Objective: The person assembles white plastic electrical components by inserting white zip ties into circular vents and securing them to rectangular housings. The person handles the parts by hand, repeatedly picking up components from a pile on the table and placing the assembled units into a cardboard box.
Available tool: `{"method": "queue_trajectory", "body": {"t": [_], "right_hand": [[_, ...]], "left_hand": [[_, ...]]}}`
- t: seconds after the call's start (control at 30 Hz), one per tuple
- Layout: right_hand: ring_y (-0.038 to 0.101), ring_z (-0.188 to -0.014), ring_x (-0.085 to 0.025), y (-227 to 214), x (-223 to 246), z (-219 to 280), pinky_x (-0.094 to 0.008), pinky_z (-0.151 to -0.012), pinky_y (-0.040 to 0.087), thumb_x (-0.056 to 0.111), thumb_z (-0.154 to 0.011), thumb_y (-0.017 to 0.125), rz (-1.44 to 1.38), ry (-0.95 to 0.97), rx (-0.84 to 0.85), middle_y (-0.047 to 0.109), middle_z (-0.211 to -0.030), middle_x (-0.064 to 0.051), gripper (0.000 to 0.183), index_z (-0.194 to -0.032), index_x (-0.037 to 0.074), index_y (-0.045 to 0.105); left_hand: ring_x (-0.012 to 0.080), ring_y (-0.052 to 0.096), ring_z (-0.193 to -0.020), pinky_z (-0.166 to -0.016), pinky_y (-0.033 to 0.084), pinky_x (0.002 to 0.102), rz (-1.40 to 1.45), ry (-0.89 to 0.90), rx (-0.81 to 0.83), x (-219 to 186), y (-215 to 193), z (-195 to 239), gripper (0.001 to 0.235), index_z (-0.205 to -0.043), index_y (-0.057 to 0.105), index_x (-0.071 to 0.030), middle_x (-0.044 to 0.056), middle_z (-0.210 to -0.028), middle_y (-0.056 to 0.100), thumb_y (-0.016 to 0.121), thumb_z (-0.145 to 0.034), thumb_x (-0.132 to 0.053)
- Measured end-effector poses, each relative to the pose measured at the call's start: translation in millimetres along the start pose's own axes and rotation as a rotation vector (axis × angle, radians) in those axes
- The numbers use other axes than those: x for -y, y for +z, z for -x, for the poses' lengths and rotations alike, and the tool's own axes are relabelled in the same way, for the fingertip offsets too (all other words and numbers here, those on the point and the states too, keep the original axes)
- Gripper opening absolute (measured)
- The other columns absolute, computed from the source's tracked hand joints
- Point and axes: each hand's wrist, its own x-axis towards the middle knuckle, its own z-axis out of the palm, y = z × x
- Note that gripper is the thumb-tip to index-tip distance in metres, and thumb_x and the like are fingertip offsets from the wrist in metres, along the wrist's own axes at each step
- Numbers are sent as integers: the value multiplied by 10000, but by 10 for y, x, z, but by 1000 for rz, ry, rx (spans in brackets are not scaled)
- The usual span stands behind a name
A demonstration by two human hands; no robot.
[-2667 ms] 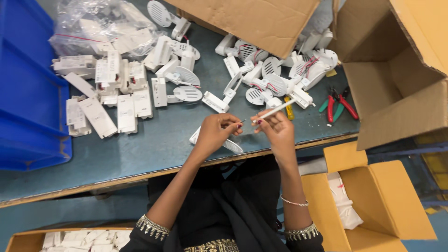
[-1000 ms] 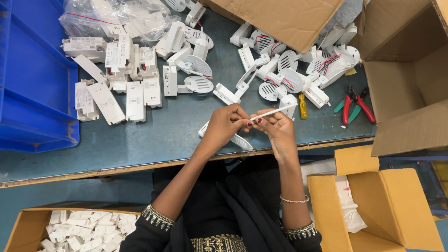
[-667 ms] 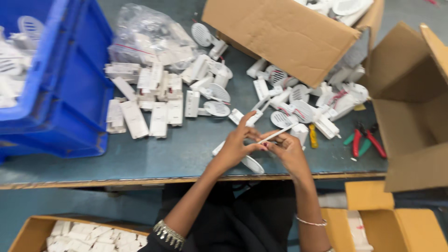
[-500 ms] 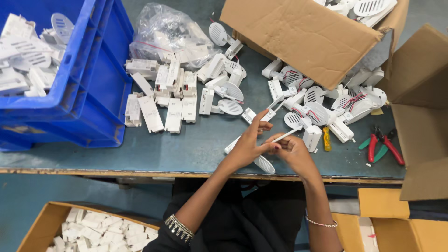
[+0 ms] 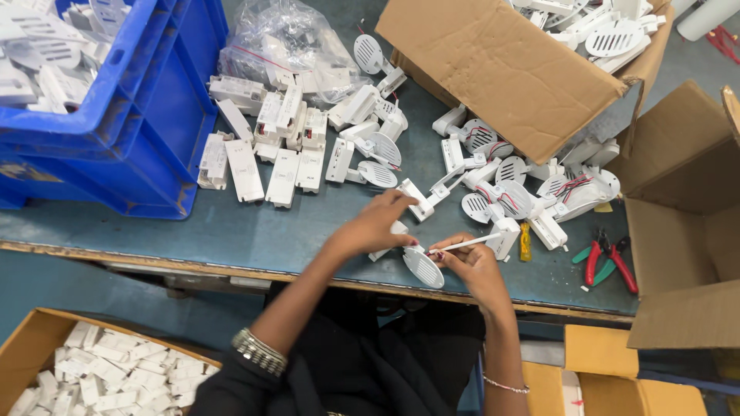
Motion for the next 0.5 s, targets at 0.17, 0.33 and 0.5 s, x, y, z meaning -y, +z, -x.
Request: {"method": "queue_trajectory", "body": {"t": [0.17,0.33,0.5], "right_hand": [[727,-958,-176,39,-21,88,-318,-885,580,33,-928,659,-34,3,-16,771,-1070,-156,149,-1052,-48,681],[716,-976,-177,63,-21,119,-322,-912,560,10,-933,644,-13,39,33,769,-1057,-165,131,-1046,-40,686],[724,-978,-170,115,60,140,-315,-909,569,-7,-908,669,8,17,62,770,-1043,-147,98,-1001,-31,684]], "left_hand": [[370,513,-1303,-1094,358,484,60,32,-36,92,68,341,498,-1328,618,-137,134,-1376,534,716,-855,-255],[368,555,-1267,-1091,401,471,94,16,-208,-61,194,566,430,-1290,618,-97,144,-1323,597,637,-863,-142],[349,572,-1284,-1056,464,416,292,46,-238,-253,74,588,412,-1282,595,-46,161,-1336,560,612,-870,-36]]}}
